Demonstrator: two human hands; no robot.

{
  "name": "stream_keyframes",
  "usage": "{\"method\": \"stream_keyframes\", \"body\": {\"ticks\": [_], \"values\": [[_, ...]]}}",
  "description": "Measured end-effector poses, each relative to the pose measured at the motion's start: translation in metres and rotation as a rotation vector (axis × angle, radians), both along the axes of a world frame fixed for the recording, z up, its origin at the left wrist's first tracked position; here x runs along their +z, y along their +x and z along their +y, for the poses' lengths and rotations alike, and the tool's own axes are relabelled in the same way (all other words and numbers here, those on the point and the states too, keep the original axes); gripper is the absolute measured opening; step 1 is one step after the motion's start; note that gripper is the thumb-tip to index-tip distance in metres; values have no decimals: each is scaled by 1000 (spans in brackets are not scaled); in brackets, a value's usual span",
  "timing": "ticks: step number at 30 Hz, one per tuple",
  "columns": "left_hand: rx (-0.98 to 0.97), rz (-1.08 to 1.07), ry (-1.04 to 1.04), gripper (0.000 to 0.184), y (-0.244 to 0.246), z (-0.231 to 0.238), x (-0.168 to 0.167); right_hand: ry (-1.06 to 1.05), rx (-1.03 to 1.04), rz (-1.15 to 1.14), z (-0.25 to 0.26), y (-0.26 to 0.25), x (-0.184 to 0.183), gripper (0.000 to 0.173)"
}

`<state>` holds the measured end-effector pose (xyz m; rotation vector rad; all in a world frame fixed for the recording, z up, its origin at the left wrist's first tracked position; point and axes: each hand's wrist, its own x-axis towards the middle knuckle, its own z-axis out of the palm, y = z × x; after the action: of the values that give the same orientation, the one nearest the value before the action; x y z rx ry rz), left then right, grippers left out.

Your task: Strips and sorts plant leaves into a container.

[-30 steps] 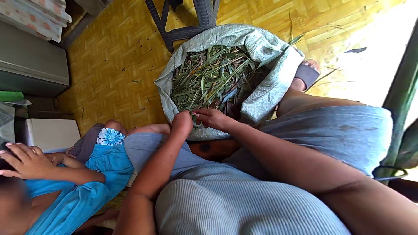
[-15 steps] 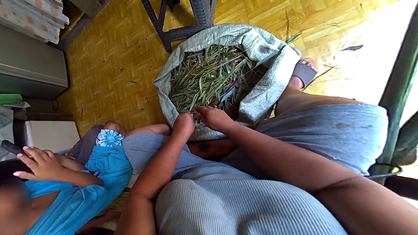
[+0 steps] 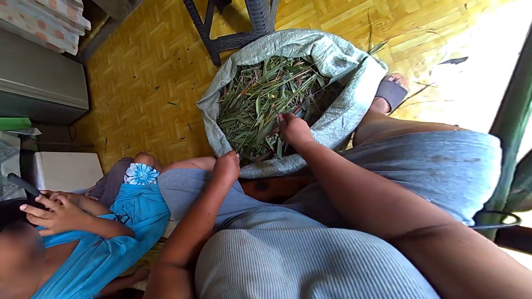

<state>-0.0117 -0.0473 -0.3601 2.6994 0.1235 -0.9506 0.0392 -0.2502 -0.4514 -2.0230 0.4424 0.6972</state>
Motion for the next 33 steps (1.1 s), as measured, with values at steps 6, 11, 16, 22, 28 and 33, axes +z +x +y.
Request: {"method": "stream_keyframes", "body": {"ticks": [6,11,16,22,28,33], "values": [[138,57,-130,38,4,4,-12,721,-269,190,21,-9,14,42],[196,150,-288,40,9,-10,-12,920,-247,322,21,-13,13,38],[128,162,-269,39,7,2,-19,884,-462,279,18,-8,13,36],[41,104,-87,38,8,3,-21,413,23,2,25,-15,12,43],[4,28,45,38,21,-14,-18,343,402,-148,35,-31,31,42],[11,24,104,32,25,-29,-14,376,409,-70,36,-32,34,42]]}}
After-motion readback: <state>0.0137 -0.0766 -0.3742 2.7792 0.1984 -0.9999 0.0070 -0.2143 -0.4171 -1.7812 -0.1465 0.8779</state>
